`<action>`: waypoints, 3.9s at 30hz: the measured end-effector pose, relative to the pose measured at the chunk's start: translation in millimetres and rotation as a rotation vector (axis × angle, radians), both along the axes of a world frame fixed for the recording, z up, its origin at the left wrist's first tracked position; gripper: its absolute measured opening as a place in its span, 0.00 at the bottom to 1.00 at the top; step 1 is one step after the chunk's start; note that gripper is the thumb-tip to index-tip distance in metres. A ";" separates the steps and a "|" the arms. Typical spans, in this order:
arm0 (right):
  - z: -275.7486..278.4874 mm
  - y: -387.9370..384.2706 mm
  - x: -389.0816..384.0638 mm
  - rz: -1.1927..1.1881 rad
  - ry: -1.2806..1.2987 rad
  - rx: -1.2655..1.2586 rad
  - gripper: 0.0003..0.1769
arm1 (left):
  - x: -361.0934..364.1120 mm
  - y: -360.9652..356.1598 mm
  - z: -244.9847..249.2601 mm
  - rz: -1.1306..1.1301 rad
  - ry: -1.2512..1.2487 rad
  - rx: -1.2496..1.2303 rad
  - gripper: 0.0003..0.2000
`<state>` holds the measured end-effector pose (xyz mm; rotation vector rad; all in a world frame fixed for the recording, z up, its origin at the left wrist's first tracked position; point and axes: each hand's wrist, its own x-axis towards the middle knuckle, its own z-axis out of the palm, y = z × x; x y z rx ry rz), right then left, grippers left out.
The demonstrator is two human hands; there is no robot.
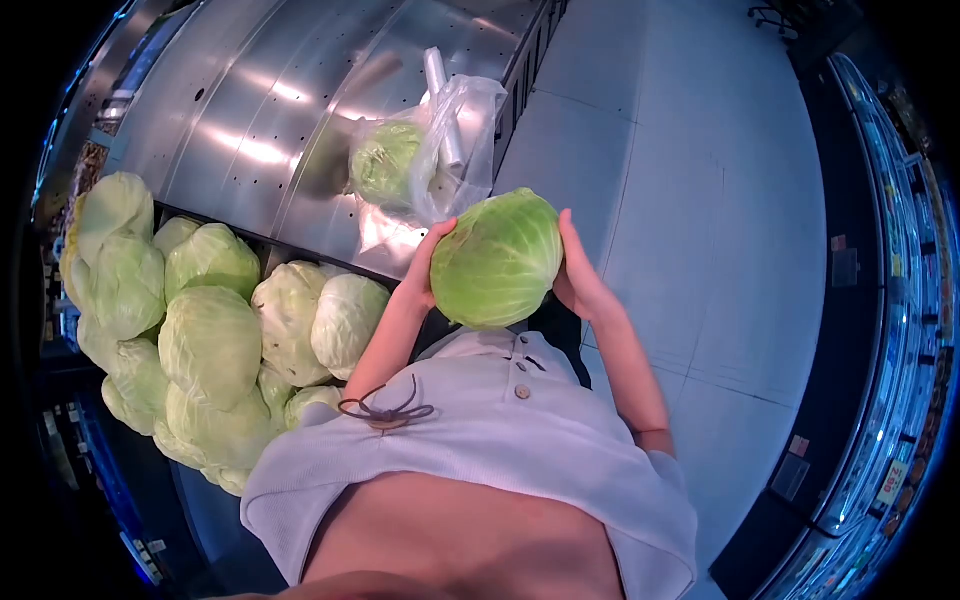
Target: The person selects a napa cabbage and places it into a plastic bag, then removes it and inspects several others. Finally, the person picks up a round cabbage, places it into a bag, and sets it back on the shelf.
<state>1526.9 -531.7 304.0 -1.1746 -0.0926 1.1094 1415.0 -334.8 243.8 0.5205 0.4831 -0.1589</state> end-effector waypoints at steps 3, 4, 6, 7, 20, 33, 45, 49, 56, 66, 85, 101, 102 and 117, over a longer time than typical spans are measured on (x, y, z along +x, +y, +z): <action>-11.3 27.0 58.9 0.128 0.061 0.028 0.42 | 33.5 2.8 -1.4 0.240 0.063 0.114 0.29; -10.5 34.6 77.0 0.197 0.025 0.017 0.42 | 43.8 2.2 4.4 0.278 0.069 0.094 0.29; -25.2 53.0 117.2 0.302 -0.082 0.016 0.43 | 62.1 1.4 -2.9 0.390 0.054 0.059 0.29; -21.7 62.1 131.1 0.344 -0.137 -0.024 0.43 | 68.8 1.1 -4.7 0.447 0.055 0.052 0.29; -14.1 240.5 243.3 0.586 -1.768 0.524 0.21 | 99.5 6.1 -21.1 1.155 0.152 0.197 0.28; -29.7 290.4 231.9 0.761 -0.947 0.726 0.07 | 105.1 -5.5 -32.5 1.321 0.239 0.233 0.31; -51.4 316.6 287.9 1.045 -1.031 0.861 0.12 | 215.0 -53.6 -36.0 1.874 0.228 0.231 0.30; -61.4 302.5 293.5 0.854 -0.972 1.045 0.09 | 235.8 -44.4 -36.0 2.116 0.235 0.252 0.28; -77.3 280.7 313.5 1.082 -1.068 1.042 0.21 | 243.8 -18.3 -23.7 2.331 0.239 0.362 0.28; 15.9 285.6 285.3 0.828 -1.520 1.136 0.38 | 221.3 -7.0 -46.8 2.249 0.281 0.405 0.23; 4.3 295.3 240.9 1.214 -1.191 1.802 0.14 | 242.2 -10.2 -75.5 2.091 0.256 0.823 0.21; -36.3 310.2 303.3 1.240 -1.184 1.149 0.15 | 196.8 13.9 -15.0 2.206 0.331 0.243 0.26; -40.7 307.4 302.0 1.224 -1.129 1.158 0.13 | 195.9 15.9 -11.6 2.237 0.297 0.222 0.26; -21.2 327.3 275.0 0.705 -1.194 1.112 0.08 | 187.6 75.0 -5.5 2.118 0.607 0.549 0.28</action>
